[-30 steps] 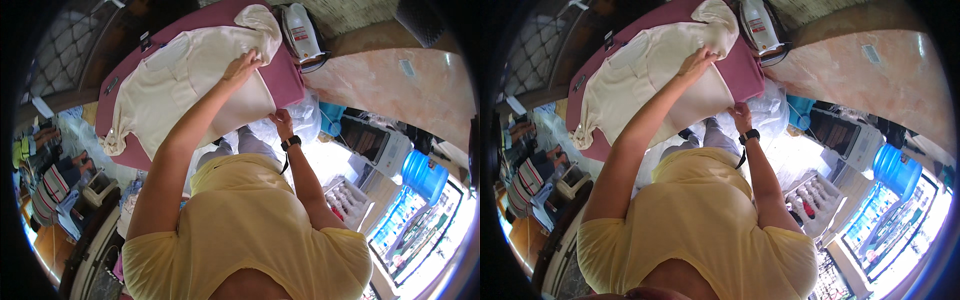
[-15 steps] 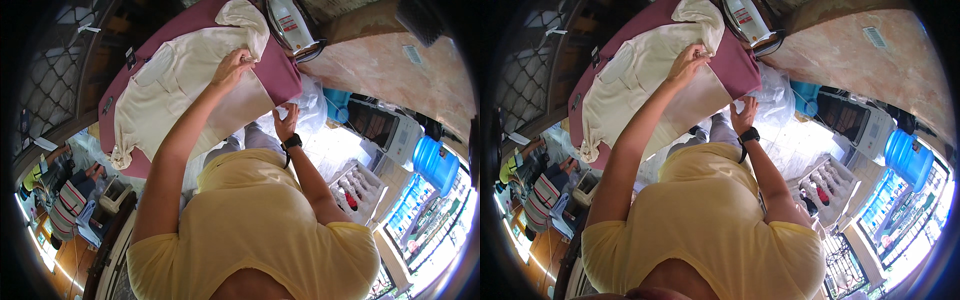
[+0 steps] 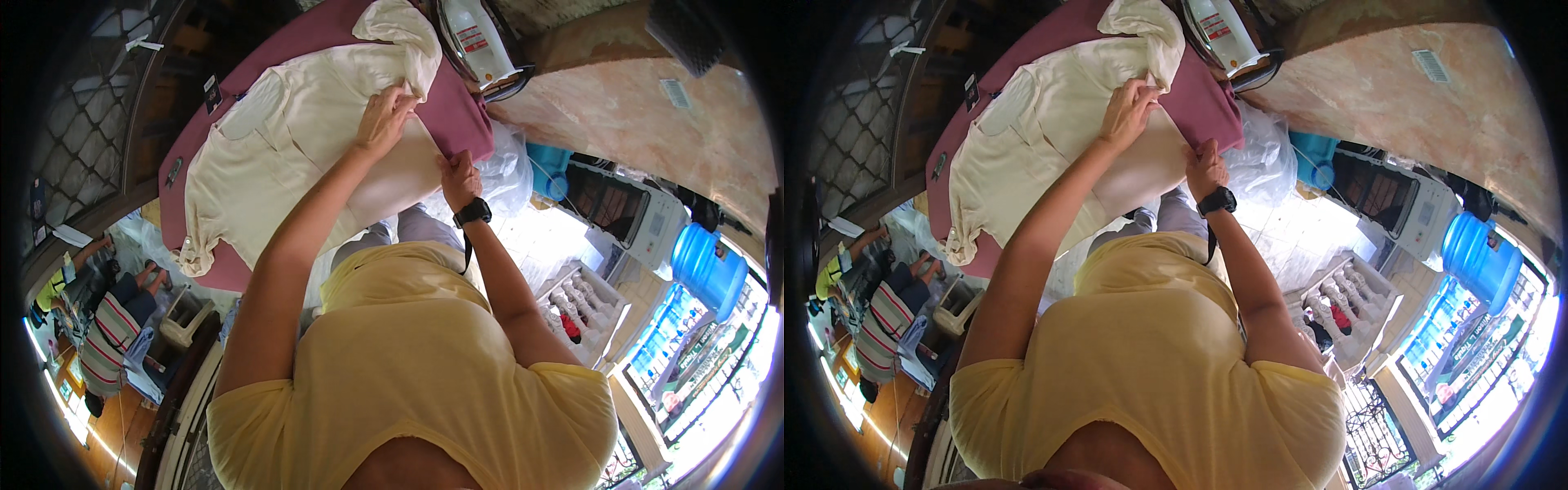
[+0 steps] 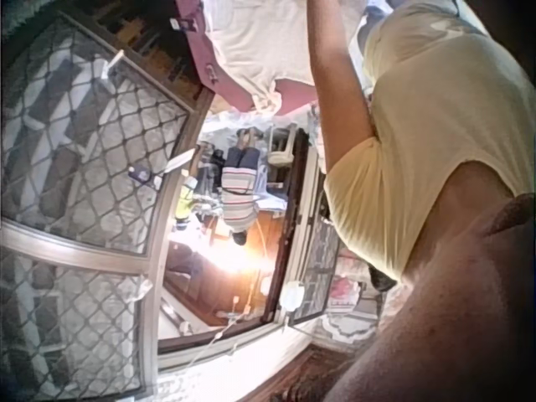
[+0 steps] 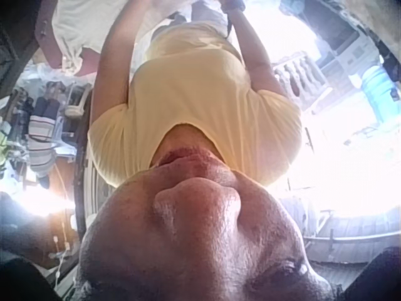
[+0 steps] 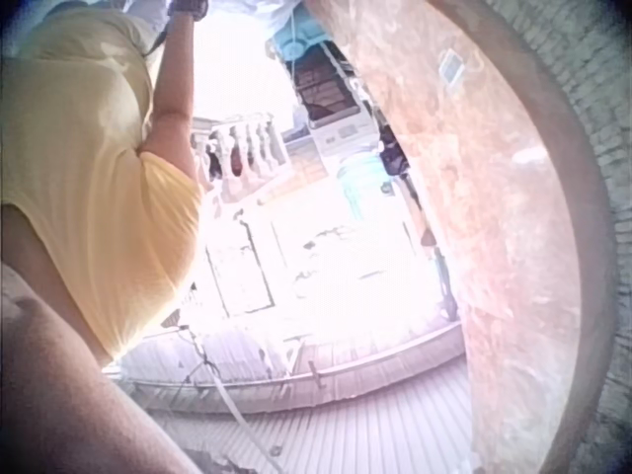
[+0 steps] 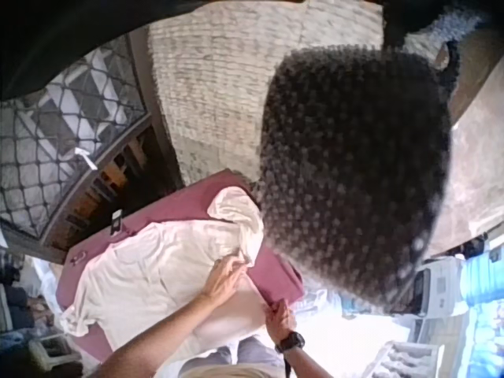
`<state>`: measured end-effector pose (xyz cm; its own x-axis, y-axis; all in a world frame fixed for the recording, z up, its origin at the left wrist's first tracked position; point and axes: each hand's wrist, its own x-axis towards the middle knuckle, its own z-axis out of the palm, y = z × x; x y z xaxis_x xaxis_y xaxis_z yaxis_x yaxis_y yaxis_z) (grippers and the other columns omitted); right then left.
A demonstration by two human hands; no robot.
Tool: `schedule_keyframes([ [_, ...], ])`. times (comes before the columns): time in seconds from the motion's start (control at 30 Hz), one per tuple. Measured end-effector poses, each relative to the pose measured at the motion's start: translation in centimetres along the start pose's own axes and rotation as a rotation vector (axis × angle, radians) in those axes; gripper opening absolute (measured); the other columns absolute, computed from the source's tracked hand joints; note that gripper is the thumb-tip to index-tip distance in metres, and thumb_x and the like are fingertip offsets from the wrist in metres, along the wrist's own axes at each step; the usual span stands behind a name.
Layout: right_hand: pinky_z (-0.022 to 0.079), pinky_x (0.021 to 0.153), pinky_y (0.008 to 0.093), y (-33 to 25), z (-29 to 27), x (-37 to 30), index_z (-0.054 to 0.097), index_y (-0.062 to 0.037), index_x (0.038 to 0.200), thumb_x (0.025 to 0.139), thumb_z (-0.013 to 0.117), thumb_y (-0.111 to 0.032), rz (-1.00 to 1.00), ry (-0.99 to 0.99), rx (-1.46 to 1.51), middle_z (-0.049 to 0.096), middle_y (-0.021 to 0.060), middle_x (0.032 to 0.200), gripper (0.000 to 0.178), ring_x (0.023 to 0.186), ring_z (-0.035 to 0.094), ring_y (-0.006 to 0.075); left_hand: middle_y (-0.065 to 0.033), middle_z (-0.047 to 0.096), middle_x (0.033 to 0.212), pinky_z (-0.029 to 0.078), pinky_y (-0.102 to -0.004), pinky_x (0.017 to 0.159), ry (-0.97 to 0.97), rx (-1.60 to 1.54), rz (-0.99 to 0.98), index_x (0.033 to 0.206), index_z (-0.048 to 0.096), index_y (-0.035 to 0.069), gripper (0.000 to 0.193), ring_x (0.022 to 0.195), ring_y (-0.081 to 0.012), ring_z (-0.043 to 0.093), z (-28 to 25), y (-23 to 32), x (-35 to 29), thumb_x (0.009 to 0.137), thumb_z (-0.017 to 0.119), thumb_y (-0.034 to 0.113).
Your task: The person places a garment onto an ironing board and irons it using a steam iron.
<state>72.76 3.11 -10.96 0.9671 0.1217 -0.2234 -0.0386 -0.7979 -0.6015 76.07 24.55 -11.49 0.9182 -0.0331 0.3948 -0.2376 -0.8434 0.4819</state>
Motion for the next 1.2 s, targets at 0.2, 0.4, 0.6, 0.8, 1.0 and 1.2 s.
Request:
schedule_keyframes([
  [0.2,0.045,0.076,0.0462,-1.8,-0.5,0.1,0.056,-0.0110,0.096,0.082,0.061,-0.014,-0.519,0.107,-0.153,0.056,0.0156,0.104,0.015,0.097,0.053,0.0385,-0.0033,0.055,0.108,0.040,-0.0426,0.086,-0.003,0.169,-0.021,0.108,0.061,0.014,0.021,0.101,-0.0230,0.053,0.8,0.2,-2.4,0.088,0.063,0.022],
  [0.4,0.049,0.069,0.0517,0.0,2.9,8.6,0.059,-0.0025,0.107,0.087,0.064,-0.029,-0.691,0.539,-0.323,0.060,0.0235,0.101,0.033,0.081,0.060,0.0421,-0.0078,0.039,0.146,0.028,-0.0529,0.109,-0.281,0.271,0.026,0.145,0.041,0.022,0.065,0.133,-0.0305,0.037,-1.7,2.8,-5.0,0.088,0.059,0.047],
  [0.6,0.042,0.096,0.0503,-8.9,-5.7,25.4,0.058,-0.0027,0.120,0.091,0.046,-0.060,-0.470,0.493,-0.485,0.056,0.0278,0.121,0.065,0.113,0.052,0.0467,-0.0038,0.031,0.151,0.021,-0.0538,0.113,-0.290,0.196,-0.037,0.146,0.039,0.026,0.069,0.139,-0.0298,0.026,-1.6,3.4,-5.0,0.085,0.062,0.049],
  [0.8,0.043,0.100,0.0473,-11.4,-9.4,27.1,0.058,-0.0036,0.125,0.079,0.046,-0.080,-0.256,-0.091,-0.248,0.061,0.0279,0.120,0.090,0.115,0.057,0.0430,0.0016,0.046,0.134,0.033,-0.0479,0.104,-0.416,0.082,-0.080,0.131,0.059,0.029,0.044,0.125,-0.0269,0.038,-3.3,1.6,-2.3,0.087,0.062,0.022],
  [1.0,0.056,0.058,0.0357,-15.2,-17.5,11.9,0.068,0.0009,0.102,0.082,0.071,-0.051,-0.106,-0.382,-0.080,0.068,0.0181,0.083,0.056,0.069,0.070,0.0247,-0.0038,0.059,0.133,0.039,-0.0377,0.105,-0.675,-0.358,-0.101,0.128,0.063,0.019,0.059,0.125,-0.0258,0.048,-1.1,-6.5,1.4,0.077,0.051,-0.007],
  [1.2,0.054,0.058,0.0421,-11.5,-10.2,-0.7,0.068,-0.0053,0.094,0.076,0.066,-0.067,-0.803,-0.282,-0.339,0.066,0.0178,0.068,0.064,0.061,0.067,0.0340,-0.0051,0.063,0.128,0.034,-0.0387,0.109,-1.104,-0.681,-0.320,0.136,0.054,0.014,0.045,0.127,-0.0236,0.050,-2.5,-6.6,7.2,0.092,0.047,0.009],
])
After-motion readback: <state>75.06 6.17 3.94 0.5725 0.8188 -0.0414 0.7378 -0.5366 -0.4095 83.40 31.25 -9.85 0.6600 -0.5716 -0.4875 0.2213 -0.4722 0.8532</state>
